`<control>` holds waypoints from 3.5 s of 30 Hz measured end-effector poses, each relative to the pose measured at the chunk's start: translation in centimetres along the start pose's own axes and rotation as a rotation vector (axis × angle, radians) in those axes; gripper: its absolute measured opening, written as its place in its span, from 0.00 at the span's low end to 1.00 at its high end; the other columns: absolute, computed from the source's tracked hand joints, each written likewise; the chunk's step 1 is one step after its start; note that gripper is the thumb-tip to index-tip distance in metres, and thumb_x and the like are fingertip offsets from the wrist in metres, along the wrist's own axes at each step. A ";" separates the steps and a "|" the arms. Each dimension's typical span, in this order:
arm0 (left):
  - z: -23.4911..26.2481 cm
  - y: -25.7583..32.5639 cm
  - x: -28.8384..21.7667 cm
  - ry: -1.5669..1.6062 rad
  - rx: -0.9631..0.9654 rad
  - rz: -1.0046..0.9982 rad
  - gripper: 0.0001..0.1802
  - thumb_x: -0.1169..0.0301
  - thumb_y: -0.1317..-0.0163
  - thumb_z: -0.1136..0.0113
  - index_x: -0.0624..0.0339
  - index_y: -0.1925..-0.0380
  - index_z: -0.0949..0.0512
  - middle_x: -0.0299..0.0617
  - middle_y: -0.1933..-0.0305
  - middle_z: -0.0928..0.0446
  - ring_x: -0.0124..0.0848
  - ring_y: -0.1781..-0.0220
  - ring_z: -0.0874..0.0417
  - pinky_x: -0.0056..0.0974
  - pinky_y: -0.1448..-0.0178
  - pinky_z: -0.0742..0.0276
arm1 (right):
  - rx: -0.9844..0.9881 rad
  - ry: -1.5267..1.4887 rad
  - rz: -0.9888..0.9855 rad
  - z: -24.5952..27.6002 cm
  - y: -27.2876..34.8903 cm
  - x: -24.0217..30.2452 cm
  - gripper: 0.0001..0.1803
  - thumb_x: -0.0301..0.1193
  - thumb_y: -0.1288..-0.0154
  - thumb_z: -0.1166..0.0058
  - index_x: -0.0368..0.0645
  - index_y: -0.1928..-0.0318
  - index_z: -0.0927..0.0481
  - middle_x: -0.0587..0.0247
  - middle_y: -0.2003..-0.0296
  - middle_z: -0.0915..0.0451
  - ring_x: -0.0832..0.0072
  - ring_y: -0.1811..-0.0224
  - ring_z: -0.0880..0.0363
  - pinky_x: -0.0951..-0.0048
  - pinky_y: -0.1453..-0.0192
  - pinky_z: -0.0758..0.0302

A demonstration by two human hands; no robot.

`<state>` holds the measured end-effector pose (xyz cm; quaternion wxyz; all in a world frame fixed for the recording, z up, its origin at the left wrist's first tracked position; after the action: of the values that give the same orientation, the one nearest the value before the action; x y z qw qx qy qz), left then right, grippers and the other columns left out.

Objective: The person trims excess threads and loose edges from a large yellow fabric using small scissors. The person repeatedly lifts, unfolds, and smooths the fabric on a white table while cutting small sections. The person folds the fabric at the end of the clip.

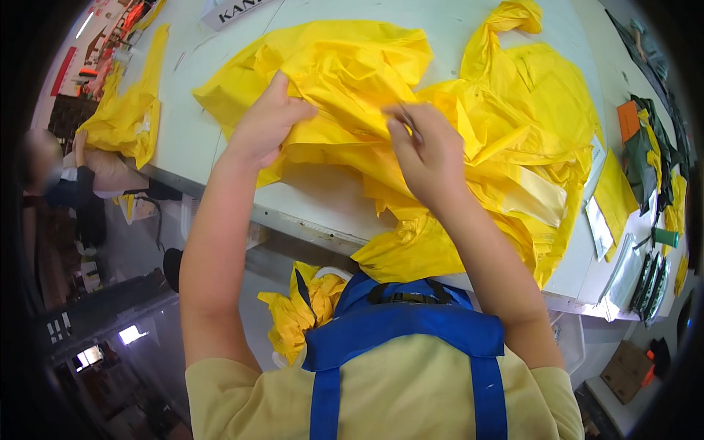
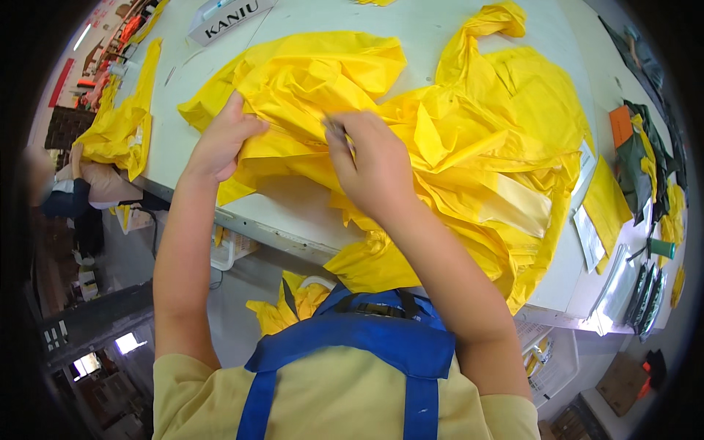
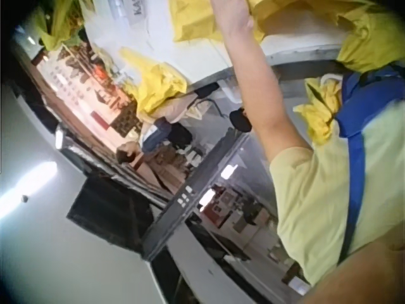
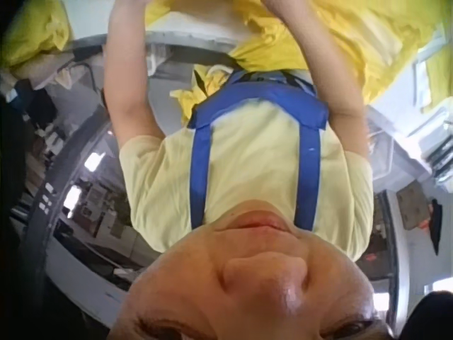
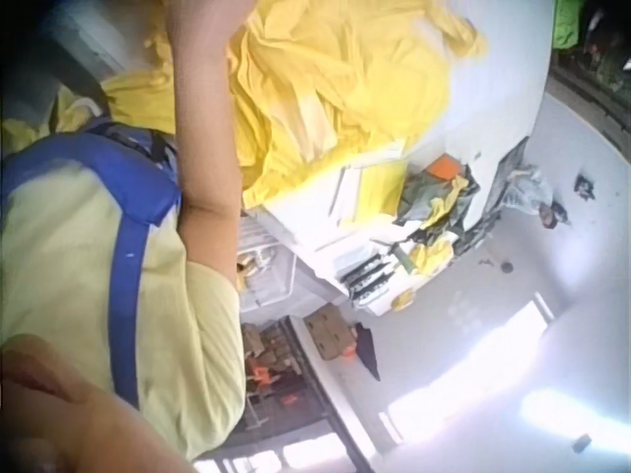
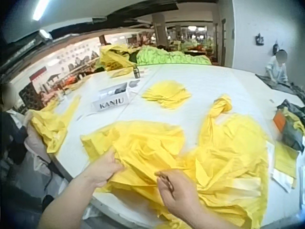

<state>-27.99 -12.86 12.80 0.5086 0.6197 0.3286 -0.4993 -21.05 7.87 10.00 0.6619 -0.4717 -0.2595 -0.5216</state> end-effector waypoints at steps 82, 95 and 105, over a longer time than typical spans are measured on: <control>-27.3 -3.5 18.2 -0.837 0.550 -0.332 0.09 0.66 0.46 0.40 0.58 0.67 0.20 0.48 0.66 0.22 0.46 0.63 0.22 0.44 0.58 0.26 | 0.026 0.457 -0.813 25.0 20.7 -17.9 0.14 0.33 0.44 0.39 0.36 0.63 0.22 0.50 0.74 0.22 0.59 0.70 0.22 0.65 0.64 0.27; -28.7 -5.9 20.0 -0.980 0.592 -0.075 0.10 0.65 0.53 0.33 0.59 0.77 0.20 0.47 0.72 0.20 0.43 0.67 0.19 0.44 0.62 0.24 | 0.214 0.809 -0.919 23.9 17.7 -20.9 0.11 0.36 0.46 0.40 0.46 0.65 0.21 0.57 0.64 0.21 0.58 0.60 0.21 0.60 0.58 0.25; -31.1 -6.9 19.1 -1.162 0.704 -0.061 0.14 0.59 0.53 0.32 0.59 0.80 0.20 0.48 0.73 0.20 0.45 0.66 0.19 0.45 0.60 0.24 | 0.300 0.685 -0.999 27.2 16.4 -24.7 0.15 0.35 0.51 0.36 0.41 0.64 0.21 0.55 0.69 0.19 0.58 0.63 0.20 0.63 0.58 0.25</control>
<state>-20.04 16.88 -7.98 0.3561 0.3700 -0.1628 -0.8425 -9.66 43.37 -5.03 0.4429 -0.0010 -0.2921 -0.8477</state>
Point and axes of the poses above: each hand's wrist, its own y-axis away from the middle knuckle, its own z-axis out of the back of the hand, x = y × z, the point moved 1 cm from there along -y, towards the middle knuckle
